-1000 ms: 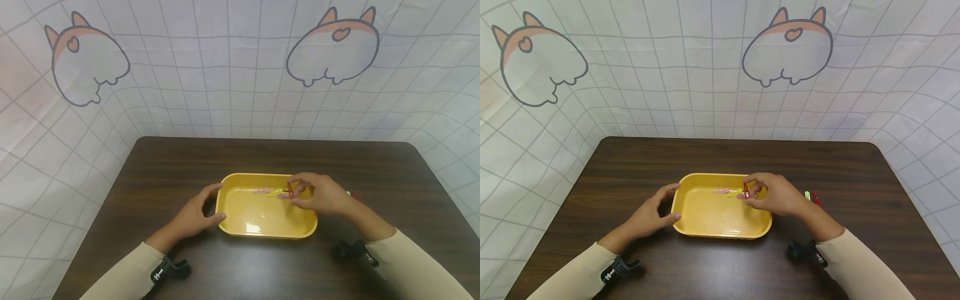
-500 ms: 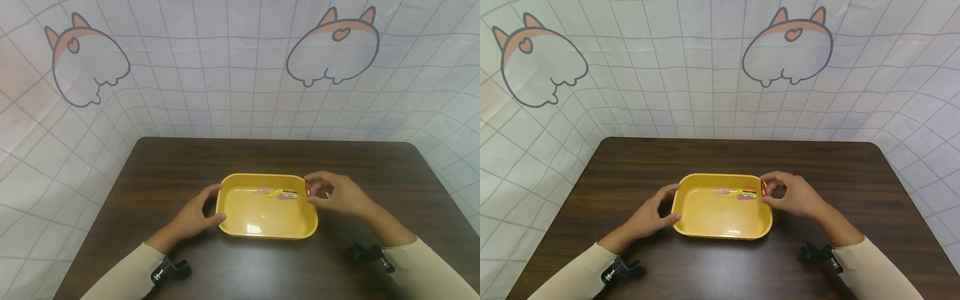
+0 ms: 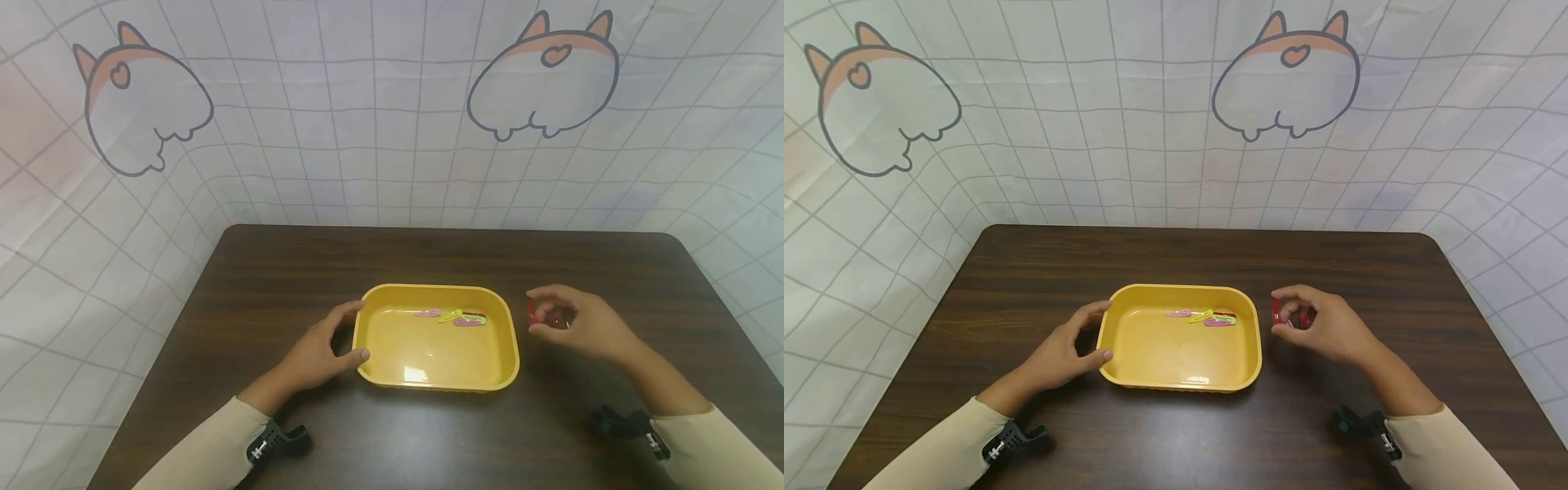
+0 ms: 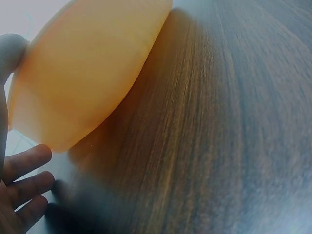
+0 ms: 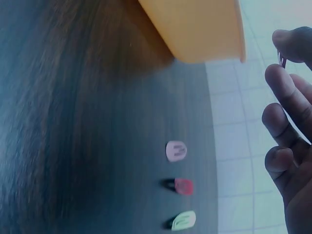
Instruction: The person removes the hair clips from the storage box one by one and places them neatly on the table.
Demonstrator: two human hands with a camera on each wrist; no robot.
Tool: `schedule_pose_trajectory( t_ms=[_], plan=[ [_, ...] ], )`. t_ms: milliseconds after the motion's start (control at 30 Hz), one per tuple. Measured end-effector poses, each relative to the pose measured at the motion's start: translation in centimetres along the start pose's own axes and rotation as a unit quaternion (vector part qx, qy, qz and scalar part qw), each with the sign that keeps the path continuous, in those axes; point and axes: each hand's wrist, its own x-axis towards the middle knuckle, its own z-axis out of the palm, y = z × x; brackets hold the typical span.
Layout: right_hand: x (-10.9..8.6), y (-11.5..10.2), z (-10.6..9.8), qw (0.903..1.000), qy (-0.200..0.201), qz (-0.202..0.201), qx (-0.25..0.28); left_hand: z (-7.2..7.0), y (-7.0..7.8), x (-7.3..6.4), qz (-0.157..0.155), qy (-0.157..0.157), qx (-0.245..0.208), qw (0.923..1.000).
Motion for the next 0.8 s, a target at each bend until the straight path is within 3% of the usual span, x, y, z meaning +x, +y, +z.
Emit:
schedule_pose_trajectory(
  t_ms=[300,800],
  plan=[
    [-1.0,0.7,-1.1,0.9993,0.007,0.031,-0.018,0.1,-0.2,0.0,0.002,0.000,-0.001,1.0000],
    [-2.4,2.8,-2.6,0.9969,0.026,0.051,-0.053,0.0,0.0,-0.1,0.005,0.000,-0.003,1.0000]
  ],
)
